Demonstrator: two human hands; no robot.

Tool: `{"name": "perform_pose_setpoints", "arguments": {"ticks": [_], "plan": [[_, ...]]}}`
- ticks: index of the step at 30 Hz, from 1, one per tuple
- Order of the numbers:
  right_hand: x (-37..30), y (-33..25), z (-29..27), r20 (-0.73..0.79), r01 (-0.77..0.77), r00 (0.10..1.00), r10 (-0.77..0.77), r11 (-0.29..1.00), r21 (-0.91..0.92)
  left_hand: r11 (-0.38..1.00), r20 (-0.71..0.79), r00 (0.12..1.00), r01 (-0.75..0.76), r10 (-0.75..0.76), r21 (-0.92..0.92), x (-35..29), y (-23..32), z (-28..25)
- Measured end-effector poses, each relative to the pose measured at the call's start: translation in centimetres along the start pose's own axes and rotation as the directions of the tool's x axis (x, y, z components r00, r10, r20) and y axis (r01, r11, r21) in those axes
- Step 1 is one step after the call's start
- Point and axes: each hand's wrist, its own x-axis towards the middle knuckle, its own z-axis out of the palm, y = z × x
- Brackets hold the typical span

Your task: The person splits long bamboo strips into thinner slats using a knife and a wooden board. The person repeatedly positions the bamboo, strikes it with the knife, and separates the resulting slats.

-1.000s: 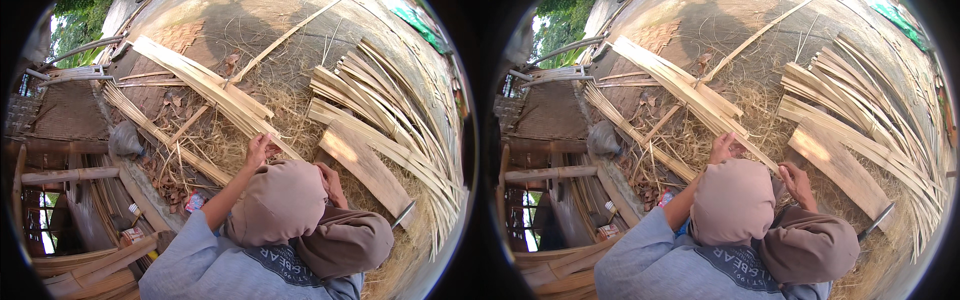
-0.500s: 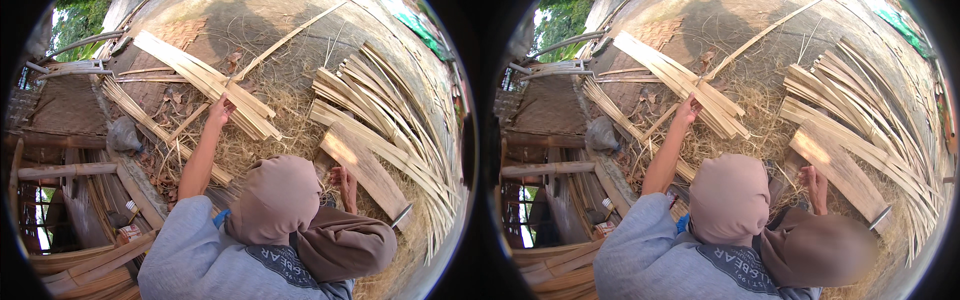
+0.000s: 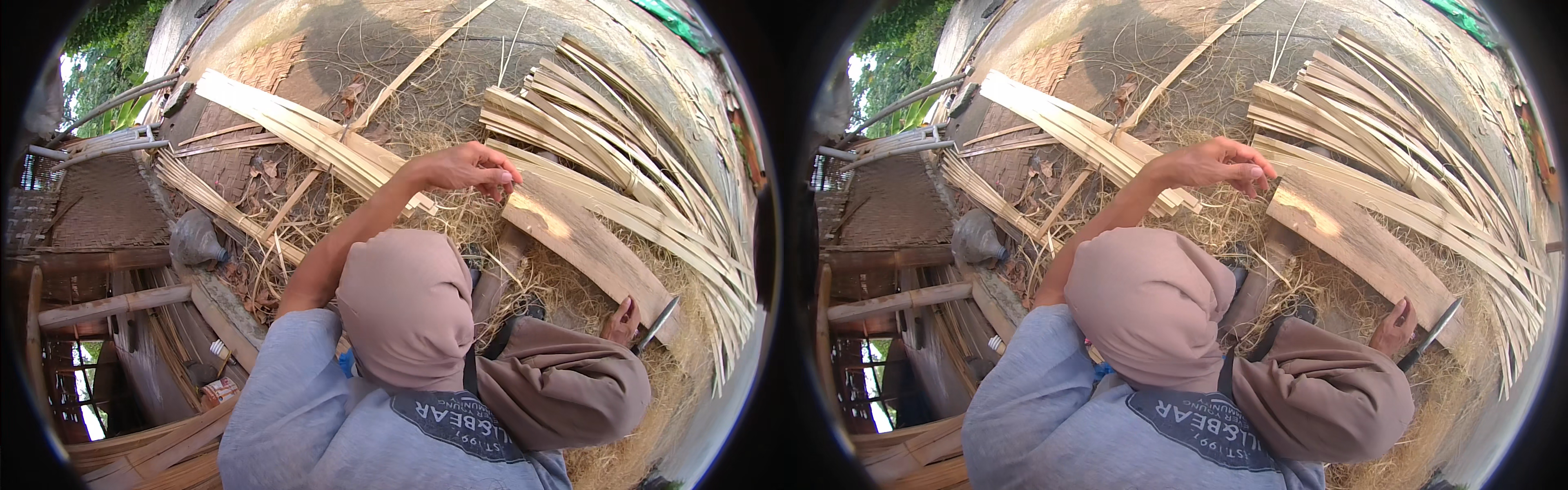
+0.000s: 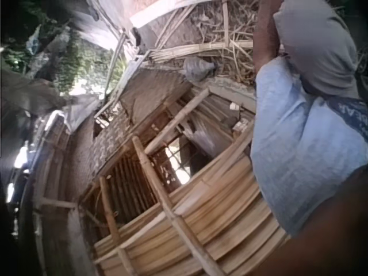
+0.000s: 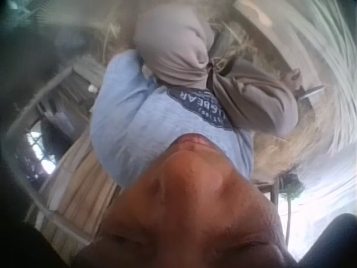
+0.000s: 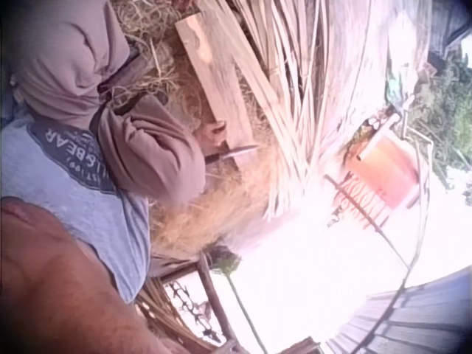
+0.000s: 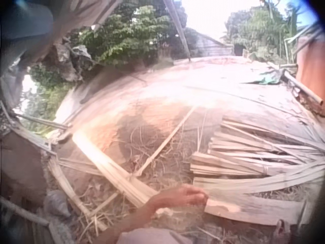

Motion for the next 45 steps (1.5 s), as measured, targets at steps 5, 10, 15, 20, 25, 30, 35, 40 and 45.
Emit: {"name": "perform_pose_setpoints", "arguments": {"ticks": [5,10,15,20,25,30,35,40,45], "plan": [[-0.8,12.7,-4.5,-0.212,-0.267,0.96,0.185,0.837,-0.478,0.838,0.106,0.985,-0.172,0.137,0.518,8.0,12.2,-2.1],[-2.7,15.4,-4.2,-0.234,-0.293,0.952,0.197,0.801,-0.522,0.411,0.051,0.999,-0.045,-0.003,0.91,18.1,15.0,-2.8],[-1.1,14.0,-7.1,-0.17,-0.341,0.938,0.302,0.71,-0.616,0.121,0.108,0.99,-0.097,-0.088,0.988,25.6,6.0,-1.7],[-0.7,15.2,-8.1,-0.165,-0.286,0.957,0.236,0.697,-0.658,0.341,0.064,0.998,-0.056,-0.013,0.938,27.1,-6.2,2.8],[-1.0,13.9,-7.3,-0.184,-0.278,0.96,0.209,0.71,-0.646,0.331,-0.062,0.985,0.005,0.161,0.944,25.1,-10.6,3.0],[-1.3,14.8,-7.4,-0.237,-0.291,0.955,0.179,0.719,-0.631,0.448,-0.149,0.982,0.083,0.114,0.89,25.4,-9.3,4.6],[-1.6,16.2,-7.6,-0.268,-0.271,0.955,0.131,0.753,-0.6,0.557,-0.078,0.991,0.006,0.106,0.831,26.7,-10.9,3.0],[0.3,16.6,-8.1,-0.131,-0.306,0.952,0.277,0.871,-0.384,0.674,-0.065,0.995,0.001,0.07,0.739,27.4,-11.1,-0.8],[0.6,16.7,-13.2,0.183,-0.565,0.779,0.6,0.543,0.621,0.852,0.008,0.997,0.064,-0.08,0.52,25.2,-1.4,-1.0]]}}
